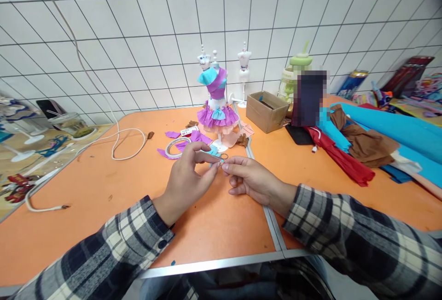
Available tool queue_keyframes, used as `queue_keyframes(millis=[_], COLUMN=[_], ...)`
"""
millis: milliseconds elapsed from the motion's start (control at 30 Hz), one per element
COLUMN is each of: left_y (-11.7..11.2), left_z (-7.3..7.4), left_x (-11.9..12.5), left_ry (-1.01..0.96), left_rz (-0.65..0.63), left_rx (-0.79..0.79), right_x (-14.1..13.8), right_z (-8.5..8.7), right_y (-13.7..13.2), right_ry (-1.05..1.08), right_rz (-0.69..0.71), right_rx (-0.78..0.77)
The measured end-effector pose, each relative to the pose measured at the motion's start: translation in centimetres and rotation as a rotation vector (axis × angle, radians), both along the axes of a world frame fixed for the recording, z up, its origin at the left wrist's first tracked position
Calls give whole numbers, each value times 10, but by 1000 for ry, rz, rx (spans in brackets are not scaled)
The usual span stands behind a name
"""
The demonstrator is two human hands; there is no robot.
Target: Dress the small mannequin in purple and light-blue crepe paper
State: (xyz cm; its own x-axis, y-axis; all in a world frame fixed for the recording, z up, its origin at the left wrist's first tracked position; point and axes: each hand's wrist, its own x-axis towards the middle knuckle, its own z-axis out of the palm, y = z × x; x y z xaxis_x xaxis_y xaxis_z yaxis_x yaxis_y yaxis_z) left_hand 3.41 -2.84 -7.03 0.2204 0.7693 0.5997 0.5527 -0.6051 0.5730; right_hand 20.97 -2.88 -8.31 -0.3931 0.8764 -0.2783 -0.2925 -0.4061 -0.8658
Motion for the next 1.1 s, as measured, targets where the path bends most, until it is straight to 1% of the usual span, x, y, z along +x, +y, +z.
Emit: queue_keyframes(millis=[67, 133, 200, 267, 367, 433, 533, 600, 667, 733, 800, 900, 967, 1033, 1100], left_y=[1, 3, 4, 6, 6, 6, 5, 4, 4, 5, 5, 7, 8, 9, 10], left_z=[0, -1, -1, -1, -1, -2, -3, -3, -2, 0, 2, 4, 4, 3, 1], left_x=[2, 4, 4, 3, 0, -4, -8, -10, -10, -9, -9, -7, -6, -4, -3], left_ry=[-114, -254, -352, -388, -353, -266, -124, -105, -125, -153, -191, -247, -262, -283, -331], left_rz=[-39, -110, -167, -190, -193, -185, -208, -231, -233, -232, -248, -306, -328, -336, -349], left_rx=[-97, -222, -313, -338, -302, -234, -141, -133, -149, -192, -272, -419, -469, -509, -585], right_x=[0, 1, 2, 3, 5, 6, 7, 7, 9, 10, 13, 17, 19, 21, 21], right_z=[0, 0, -1, -1, 0, 0, 0, 0, -1, -1, -2, -2, -3, -4, -4], right_y=[0, 1, 1, 2, 4, 5, 6, 6, 6, 7, 7, 9, 11, 12, 13], right_ry=[3, 6, 4, -25, -117, -240, -491, -593, -633, -660, -689, -716, -729, -740, -739], right_rz=[2, 4, 4, 9, 9, -9, -61, -106, -140, -162, -166, -146, -118, -104, -107], right_rx=[-1, 4, 26, 64, 148, 247, 480, 614, 726, 841, 947, 1082, 1165, 1208, 1212])
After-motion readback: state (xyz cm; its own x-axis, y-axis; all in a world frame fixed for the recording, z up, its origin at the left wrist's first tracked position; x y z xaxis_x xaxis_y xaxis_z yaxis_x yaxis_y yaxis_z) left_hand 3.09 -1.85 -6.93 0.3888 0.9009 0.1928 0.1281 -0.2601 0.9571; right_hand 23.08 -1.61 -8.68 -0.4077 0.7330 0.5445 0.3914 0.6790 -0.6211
